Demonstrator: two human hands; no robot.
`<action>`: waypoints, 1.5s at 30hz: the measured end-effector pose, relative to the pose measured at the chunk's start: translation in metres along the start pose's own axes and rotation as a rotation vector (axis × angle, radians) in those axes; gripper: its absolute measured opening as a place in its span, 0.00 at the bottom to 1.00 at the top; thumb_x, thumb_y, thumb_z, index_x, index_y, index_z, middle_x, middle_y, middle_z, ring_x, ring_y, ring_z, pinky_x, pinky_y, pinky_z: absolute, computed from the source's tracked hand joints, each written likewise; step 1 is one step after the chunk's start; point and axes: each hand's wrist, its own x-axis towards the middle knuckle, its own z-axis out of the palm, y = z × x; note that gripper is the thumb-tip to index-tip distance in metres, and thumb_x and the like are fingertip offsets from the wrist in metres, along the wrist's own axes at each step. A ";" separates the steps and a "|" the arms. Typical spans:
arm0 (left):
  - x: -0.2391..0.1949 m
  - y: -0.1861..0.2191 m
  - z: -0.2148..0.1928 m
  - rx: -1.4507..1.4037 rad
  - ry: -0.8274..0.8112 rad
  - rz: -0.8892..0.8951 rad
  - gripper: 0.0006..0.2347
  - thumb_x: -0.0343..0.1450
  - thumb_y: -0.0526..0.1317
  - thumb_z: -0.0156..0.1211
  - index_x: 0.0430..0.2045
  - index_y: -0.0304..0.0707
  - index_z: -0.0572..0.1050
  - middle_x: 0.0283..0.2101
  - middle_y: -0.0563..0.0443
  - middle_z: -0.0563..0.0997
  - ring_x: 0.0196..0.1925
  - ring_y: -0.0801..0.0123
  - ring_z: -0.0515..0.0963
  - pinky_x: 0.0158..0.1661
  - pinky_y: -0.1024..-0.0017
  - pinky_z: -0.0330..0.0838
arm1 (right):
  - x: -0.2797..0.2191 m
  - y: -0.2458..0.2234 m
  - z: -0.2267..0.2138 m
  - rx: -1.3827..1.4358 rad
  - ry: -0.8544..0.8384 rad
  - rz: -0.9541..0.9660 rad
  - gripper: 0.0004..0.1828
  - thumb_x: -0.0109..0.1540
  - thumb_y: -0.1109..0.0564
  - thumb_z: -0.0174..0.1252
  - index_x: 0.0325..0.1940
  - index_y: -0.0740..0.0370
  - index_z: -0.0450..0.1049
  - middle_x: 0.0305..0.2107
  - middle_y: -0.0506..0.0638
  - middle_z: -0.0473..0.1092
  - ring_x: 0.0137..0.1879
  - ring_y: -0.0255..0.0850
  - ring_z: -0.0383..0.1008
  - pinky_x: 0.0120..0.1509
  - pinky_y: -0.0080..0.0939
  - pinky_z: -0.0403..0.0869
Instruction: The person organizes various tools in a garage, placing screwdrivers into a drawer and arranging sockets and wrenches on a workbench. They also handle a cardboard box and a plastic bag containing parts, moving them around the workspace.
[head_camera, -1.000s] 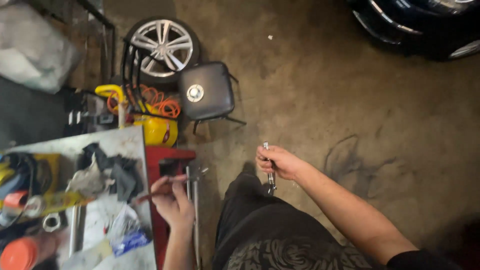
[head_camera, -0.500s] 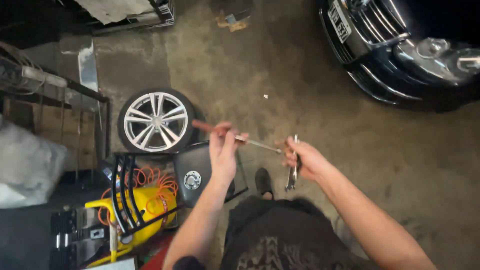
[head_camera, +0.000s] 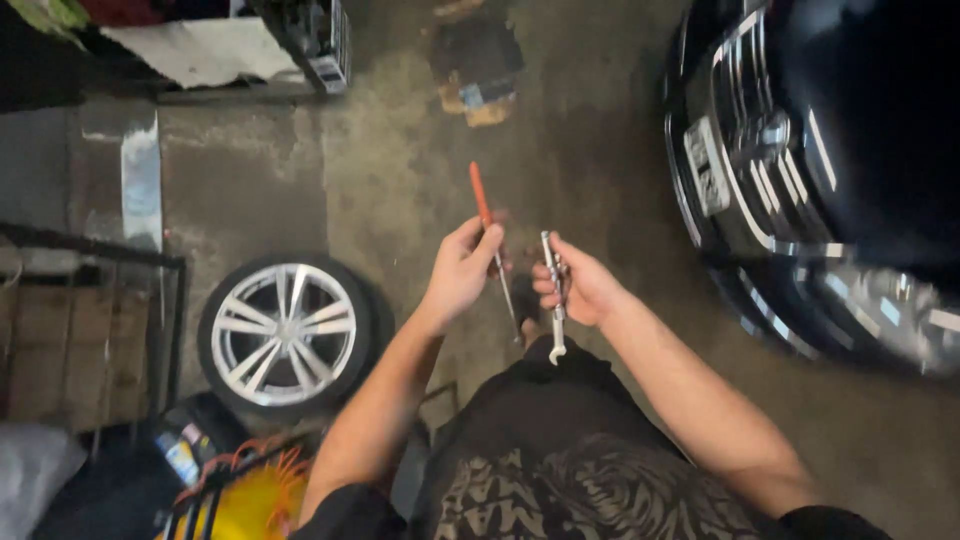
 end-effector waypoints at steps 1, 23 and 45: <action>0.031 -0.002 -0.006 -0.006 0.012 0.016 0.10 0.78 0.40 0.54 0.31 0.31 0.75 0.24 0.42 0.78 0.24 0.59 0.84 0.22 0.71 0.79 | 0.019 -0.032 0.011 -0.019 -0.009 -0.001 0.22 0.68 0.33 0.55 0.45 0.52 0.65 0.27 0.44 0.60 0.28 0.33 0.62 0.27 0.28 0.63; 0.671 0.121 -0.259 -0.331 0.484 0.125 0.15 0.80 0.40 0.46 0.56 0.26 0.69 0.33 0.43 0.74 0.33 0.62 0.85 0.31 0.72 0.84 | 0.542 -0.478 0.221 -0.315 -0.234 0.049 0.13 0.71 0.51 0.55 0.35 0.53 0.62 0.20 0.38 0.49 0.19 0.25 0.51 0.18 0.21 0.51; 1.248 0.231 -0.390 0.283 0.318 0.423 0.11 0.77 0.41 0.52 0.44 0.42 0.82 0.26 0.50 0.82 0.36 0.67 0.81 0.44 0.70 0.76 | 0.992 -0.920 0.368 -0.117 -0.174 -0.144 0.21 0.71 0.41 0.55 0.32 0.49 0.57 0.20 0.34 0.46 0.19 0.24 0.48 0.19 0.21 0.51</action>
